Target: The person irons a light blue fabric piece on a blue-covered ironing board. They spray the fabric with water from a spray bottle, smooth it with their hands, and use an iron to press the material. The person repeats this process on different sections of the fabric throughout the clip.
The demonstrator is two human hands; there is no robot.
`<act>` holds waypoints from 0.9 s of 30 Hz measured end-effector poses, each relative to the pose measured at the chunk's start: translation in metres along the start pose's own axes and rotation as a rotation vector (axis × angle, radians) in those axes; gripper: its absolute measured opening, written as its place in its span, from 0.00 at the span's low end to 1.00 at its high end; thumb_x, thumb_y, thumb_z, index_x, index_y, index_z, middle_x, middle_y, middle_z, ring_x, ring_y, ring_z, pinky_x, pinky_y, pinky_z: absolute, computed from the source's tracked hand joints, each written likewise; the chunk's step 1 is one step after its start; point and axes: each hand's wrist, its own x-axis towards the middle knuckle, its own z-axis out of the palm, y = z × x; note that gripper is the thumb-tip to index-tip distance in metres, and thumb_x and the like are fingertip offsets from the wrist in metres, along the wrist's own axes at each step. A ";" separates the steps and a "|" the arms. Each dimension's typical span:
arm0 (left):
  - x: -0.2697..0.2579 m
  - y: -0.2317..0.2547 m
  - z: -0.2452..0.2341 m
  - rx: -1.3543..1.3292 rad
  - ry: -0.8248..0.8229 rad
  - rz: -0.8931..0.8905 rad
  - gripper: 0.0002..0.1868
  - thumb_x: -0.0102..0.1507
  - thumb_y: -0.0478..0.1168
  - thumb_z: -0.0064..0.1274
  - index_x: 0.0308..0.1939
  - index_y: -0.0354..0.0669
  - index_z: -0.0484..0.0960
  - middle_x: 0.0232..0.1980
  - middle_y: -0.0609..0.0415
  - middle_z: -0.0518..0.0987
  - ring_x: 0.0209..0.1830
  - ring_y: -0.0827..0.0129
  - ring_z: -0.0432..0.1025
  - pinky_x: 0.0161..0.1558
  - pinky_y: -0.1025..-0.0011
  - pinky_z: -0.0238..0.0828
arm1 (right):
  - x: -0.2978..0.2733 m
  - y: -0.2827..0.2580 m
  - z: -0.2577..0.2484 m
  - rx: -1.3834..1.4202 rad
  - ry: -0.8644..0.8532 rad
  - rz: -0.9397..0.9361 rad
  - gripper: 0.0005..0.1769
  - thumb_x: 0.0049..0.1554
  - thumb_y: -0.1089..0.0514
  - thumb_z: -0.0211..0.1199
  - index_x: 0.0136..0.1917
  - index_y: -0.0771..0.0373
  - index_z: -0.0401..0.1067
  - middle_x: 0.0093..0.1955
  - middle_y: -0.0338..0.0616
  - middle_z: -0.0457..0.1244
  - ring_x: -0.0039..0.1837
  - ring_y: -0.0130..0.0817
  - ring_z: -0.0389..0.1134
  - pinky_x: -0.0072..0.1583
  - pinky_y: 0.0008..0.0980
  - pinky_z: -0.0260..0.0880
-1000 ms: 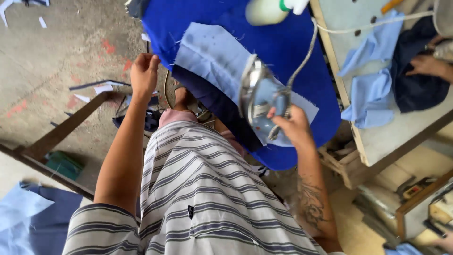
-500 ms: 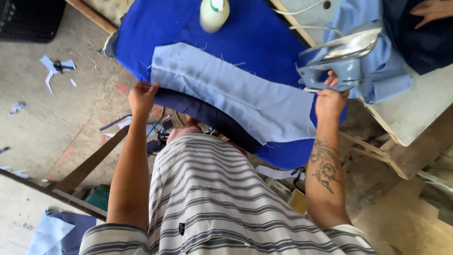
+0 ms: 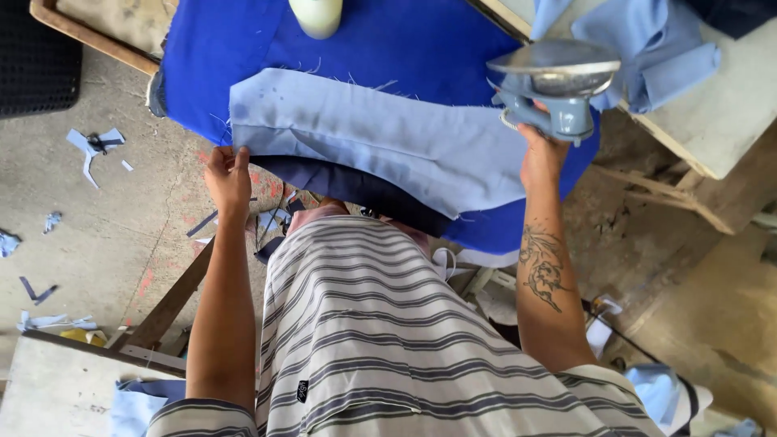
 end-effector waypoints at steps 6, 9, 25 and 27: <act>0.010 -0.006 -0.004 -0.005 -0.007 0.042 0.08 0.74 0.45 0.61 0.43 0.51 0.81 0.29 0.60 0.77 0.33 0.72 0.71 0.38 0.66 0.65 | -0.073 0.063 -0.079 -0.667 0.408 0.172 0.47 0.49 0.56 0.90 0.74 0.56 0.66 0.67 0.53 0.58 0.62 0.52 0.72 0.63 0.48 0.80; 0.011 0.006 -0.004 -0.022 -0.020 0.055 0.08 0.75 0.44 0.61 0.43 0.49 0.80 0.29 0.58 0.76 0.34 0.72 0.71 0.38 0.67 0.65 | -0.119 0.048 -0.064 -1.036 0.325 0.289 0.56 0.44 0.33 0.90 0.68 0.64 0.62 0.68 0.57 0.52 0.74 0.67 0.59 0.78 0.55 0.58; 0.026 -0.002 -0.004 0.008 -0.065 0.010 0.10 0.75 0.51 0.59 0.44 0.54 0.84 0.35 0.61 0.83 0.36 0.74 0.72 0.40 0.68 0.66 | -0.227 0.076 -0.024 -0.892 0.135 0.660 0.29 0.47 0.29 0.84 0.50 0.50 0.84 0.45 0.38 0.75 0.51 0.42 0.78 0.52 0.40 0.79; 0.023 0.004 -0.009 0.072 -0.053 0.021 0.10 0.75 0.50 0.60 0.46 0.51 0.84 0.37 0.51 0.85 0.37 0.64 0.74 0.43 0.59 0.70 | -0.231 0.098 -0.038 -0.541 0.229 0.651 0.23 0.52 0.42 0.84 0.53 0.55 0.82 0.46 0.44 0.73 0.53 0.43 0.75 0.53 0.48 0.77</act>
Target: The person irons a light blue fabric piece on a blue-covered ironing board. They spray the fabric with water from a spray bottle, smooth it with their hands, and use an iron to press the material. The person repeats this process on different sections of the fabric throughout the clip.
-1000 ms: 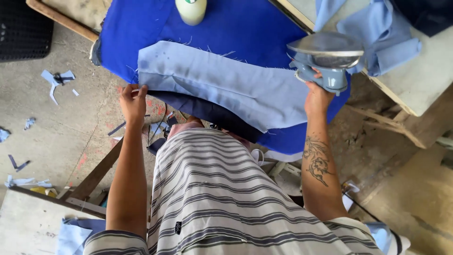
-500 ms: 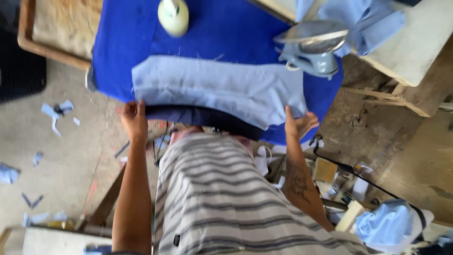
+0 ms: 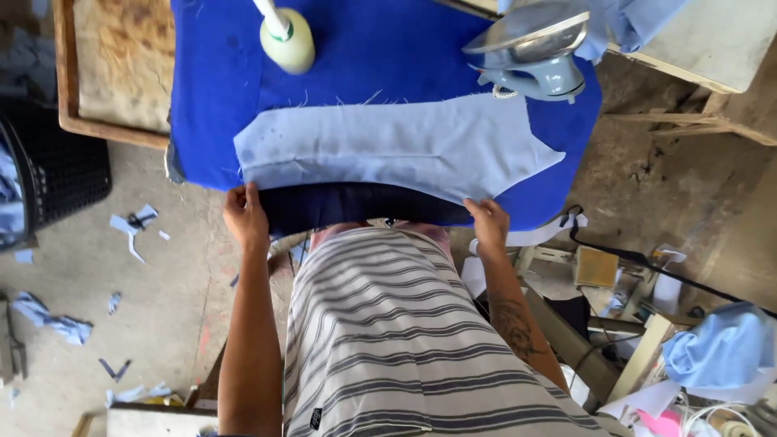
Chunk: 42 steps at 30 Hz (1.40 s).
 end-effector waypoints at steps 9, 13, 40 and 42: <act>0.038 0.106 0.043 -0.095 -0.106 0.219 0.06 0.71 0.43 0.64 0.44 0.46 0.85 0.35 0.52 0.85 0.37 0.66 0.75 0.45 0.61 0.76 | -0.005 -0.099 -0.056 0.653 -0.011 -0.019 0.13 0.62 0.59 0.77 0.50 0.53 0.71 0.39 0.33 0.60 0.35 0.29 0.69 0.43 0.26 0.81; 0.035 0.187 0.046 -0.171 -0.153 0.262 0.07 0.72 0.47 0.62 0.41 0.53 0.85 0.31 0.63 0.83 0.33 0.78 0.73 0.39 0.72 0.74 | -0.015 -0.146 -0.108 0.783 0.039 -0.128 0.09 0.64 0.60 0.76 0.50 0.52 0.75 0.39 0.32 0.63 0.44 0.35 0.78 0.53 0.36 0.86; 0.015 0.015 0.058 0.257 0.116 0.330 0.07 0.68 0.49 0.66 0.41 0.56 0.85 0.27 0.60 0.84 0.27 0.55 0.81 0.35 0.62 0.77 | 0.010 0.011 -0.017 -0.293 0.231 -0.338 0.19 0.55 0.44 0.83 0.47 0.49 0.73 0.37 0.37 0.72 0.42 0.40 0.77 0.48 0.35 0.76; 0.011 0.029 0.054 0.095 0.122 0.279 0.07 0.69 0.49 0.66 0.40 0.58 0.83 0.26 0.65 0.82 0.26 0.71 0.78 0.37 0.71 0.75 | 0.010 0.011 -0.017 0.105 0.147 -0.170 0.16 0.56 0.52 0.81 0.50 0.55 0.75 0.39 0.42 0.70 0.37 0.33 0.70 0.34 0.29 0.75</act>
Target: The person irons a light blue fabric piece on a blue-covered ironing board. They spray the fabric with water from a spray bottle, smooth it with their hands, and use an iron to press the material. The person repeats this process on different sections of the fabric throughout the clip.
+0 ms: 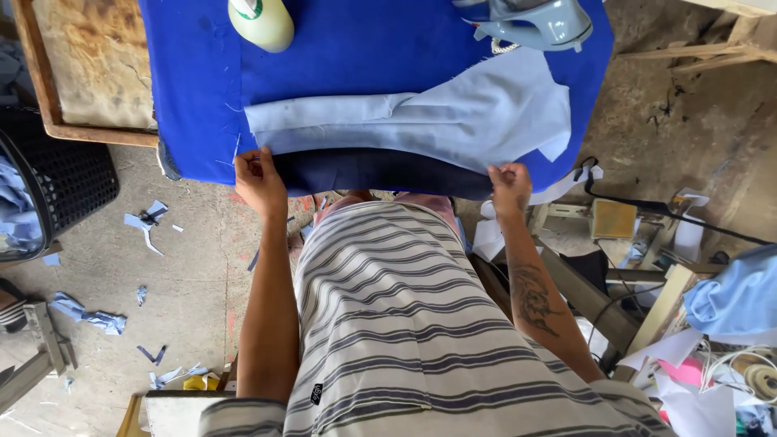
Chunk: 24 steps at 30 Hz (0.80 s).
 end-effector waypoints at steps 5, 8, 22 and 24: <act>0.010 -0.011 0.004 0.083 0.005 0.037 0.08 0.68 0.48 0.66 0.40 0.58 0.82 0.25 0.64 0.82 0.26 0.64 0.79 0.35 0.65 0.76 | -0.005 -0.032 -0.013 0.132 -0.022 -0.030 0.14 0.60 0.56 0.80 0.50 0.57 0.74 0.34 0.36 0.65 0.33 0.27 0.67 0.35 0.22 0.72; 0.010 -0.027 0.012 0.219 -0.018 0.068 0.08 0.67 0.48 0.65 0.40 0.57 0.81 0.24 0.61 0.83 0.27 0.53 0.81 0.35 0.57 0.77 | 0.003 -0.026 -0.005 -0.142 -0.013 -0.194 0.14 0.59 0.53 0.81 0.48 0.55 0.75 0.34 0.41 0.68 0.36 0.39 0.71 0.40 0.34 0.72; -0.003 0.010 -0.007 -0.100 -0.062 -0.035 0.06 0.71 0.44 0.61 0.41 0.56 0.79 0.21 0.67 0.73 0.24 0.74 0.74 0.37 0.71 0.73 | 0.022 0.004 0.007 -0.305 0.107 -0.218 0.16 0.54 0.47 0.83 0.44 0.50 0.77 0.35 0.36 0.70 0.39 0.41 0.74 0.46 0.39 0.74; -0.004 0.008 -0.007 -0.198 -0.044 -0.053 0.07 0.74 0.43 0.59 0.41 0.54 0.79 0.22 0.66 0.75 0.25 0.77 0.72 0.37 0.74 0.72 | 0.026 0.009 0.004 -0.285 0.082 -0.232 0.16 0.54 0.46 0.83 0.44 0.49 0.77 0.35 0.38 0.69 0.41 0.42 0.74 0.48 0.39 0.73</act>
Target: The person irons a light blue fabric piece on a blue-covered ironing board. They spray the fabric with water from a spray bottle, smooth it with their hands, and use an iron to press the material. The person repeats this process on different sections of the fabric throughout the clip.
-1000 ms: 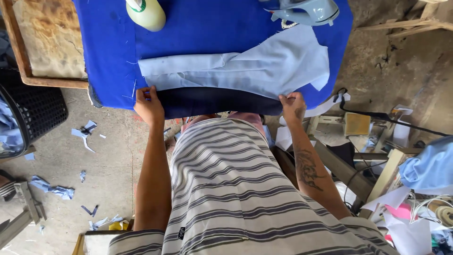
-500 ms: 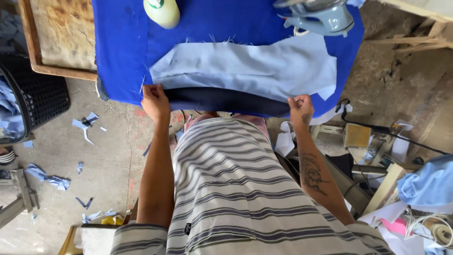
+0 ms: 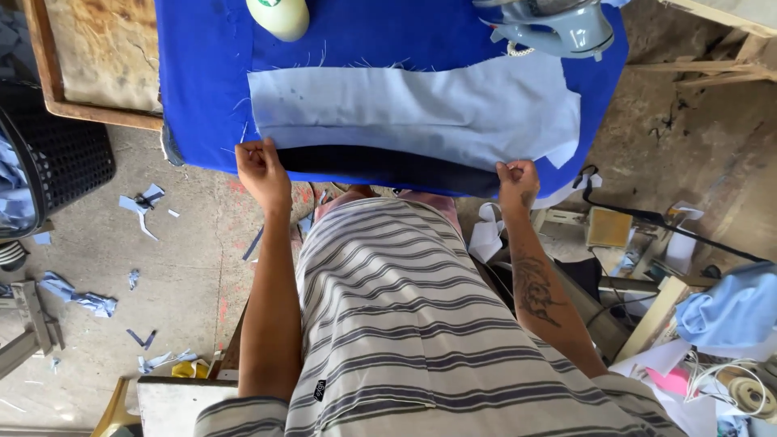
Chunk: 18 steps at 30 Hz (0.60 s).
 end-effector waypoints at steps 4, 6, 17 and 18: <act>0.011 -0.059 0.024 0.227 0.112 0.032 0.09 0.66 0.40 0.63 0.36 0.55 0.78 0.18 0.66 0.72 0.20 0.59 0.75 0.32 0.64 0.74 | 0.000 -0.012 0.002 -0.023 0.012 -0.014 0.15 0.53 0.46 0.84 0.44 0.48 0.77 0.34 0.36 0.69 0.40 0.41 0.74 0.47 0.37 0.73; 0.005 -0.051 0.026 0.349 0.128 0.080 0.09 0.66 0.38 0.62 0.37 0.54 0.76 0.18 0.64 0.73 0.20 0.58 0.76 0.31 0.63 0.74 | -0.008 -0.023 -0.005 -0.014 0.009 0.013 0.14 0.54 0.49 0.83 0.44 0.50 0.77 0.34 0.38 0.68 0.40 0.41 0.73 0.47 0.38 0.73; -0.026 -0.008 0.016 0.657 0.107 0.332 0.21 0.67 0.53 0.61 0.58 0.49 0.75 0.53 0.49 0.73 0.49 0.42 0.71 0.52 0.47 0.66 | -0.017 -0.015 -0.016 -0.027 0.167 -0.250 0.16 0.65 0.44 0.74 0.46 0.56 0.76 0.34 0.43 0.70 0.37 0.46 0.74 0.43 0.41 0.73; -0.034 -0.009 0.015 0.775 0.067 0.488 0.23 0.68 0.57 0.58 0.60 0.49 0.77 0.61 0.47 0.72 0.54 0.44 0.67 0.55 0.49 0.61 | -0.021 -0.014 -0.022 0.010 0.245 -0.361 0.15 0.68 0.48 0.72 0.46 0.60 0.75 0.33 0.46 0.70 0.36 0.44 0.74 0.41 0.38 0.72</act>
